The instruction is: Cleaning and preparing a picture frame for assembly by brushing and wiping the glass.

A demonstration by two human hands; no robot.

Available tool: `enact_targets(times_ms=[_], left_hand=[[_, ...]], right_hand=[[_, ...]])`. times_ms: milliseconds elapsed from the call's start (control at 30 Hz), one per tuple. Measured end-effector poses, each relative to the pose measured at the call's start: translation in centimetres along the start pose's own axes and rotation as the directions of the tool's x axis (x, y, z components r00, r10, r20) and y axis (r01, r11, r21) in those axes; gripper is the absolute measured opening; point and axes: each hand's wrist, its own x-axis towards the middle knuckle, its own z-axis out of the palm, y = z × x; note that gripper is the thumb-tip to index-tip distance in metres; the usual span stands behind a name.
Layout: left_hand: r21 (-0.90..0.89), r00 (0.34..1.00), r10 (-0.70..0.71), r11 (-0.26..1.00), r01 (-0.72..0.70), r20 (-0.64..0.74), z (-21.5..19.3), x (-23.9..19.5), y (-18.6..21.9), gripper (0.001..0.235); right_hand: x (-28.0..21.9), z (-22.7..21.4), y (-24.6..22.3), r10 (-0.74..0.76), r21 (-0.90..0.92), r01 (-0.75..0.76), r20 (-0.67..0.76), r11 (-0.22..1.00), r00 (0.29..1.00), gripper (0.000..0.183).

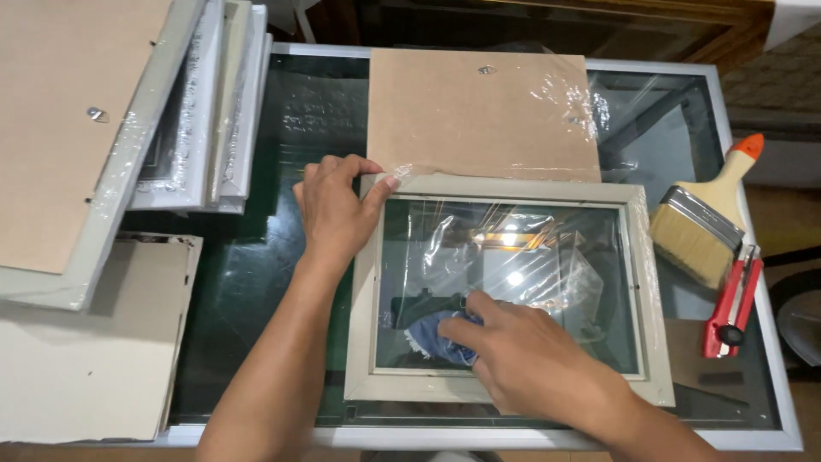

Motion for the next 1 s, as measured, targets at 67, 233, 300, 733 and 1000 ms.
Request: enact_targets(times_ms=[67,233,300,733,1000], left_hand=[[-0.003,1.000,-0.003,1.000,0.003,0.016,0.0,0.0,0.2,0.024],[0.004,0.999,-0.020,1.000,0.020,0.032,-0.3,-0.2,0.3,0.025],[-0.021,1.000,0.015,1.000,-0.015,-0.001,-0.2,-0.2,0.2,0.023],[-0.125,0.994,-0.091,0.987,0.098,0.063,-0.8,0.1,0.5,0.019],[-0.112,0.994,-0.085,0.989,0.092,0.062,-0.7,0.1,0.4,0.017]], right_hand=[[0.1,-2.2,0.7,0.255,0.026,-0.263,0.166,0.964,0.952,0.056],[-0.3,-8.0,4.1,0.845,-0.034,-0.861,0.214,0.508,0.490,0.054],[-2.2,-7.4,9.5,0.864,-0.037,-0.869,-0.102,0.493,0.494,0.051],[1.1,0.2,-0.3,-0.082,0.031,0.080,0.073,0.996,0.994,0.045],[-0.2,-4.7,8.2,0.686,0.036,-0.701,-0.247,0.712,0.684,0.047]])
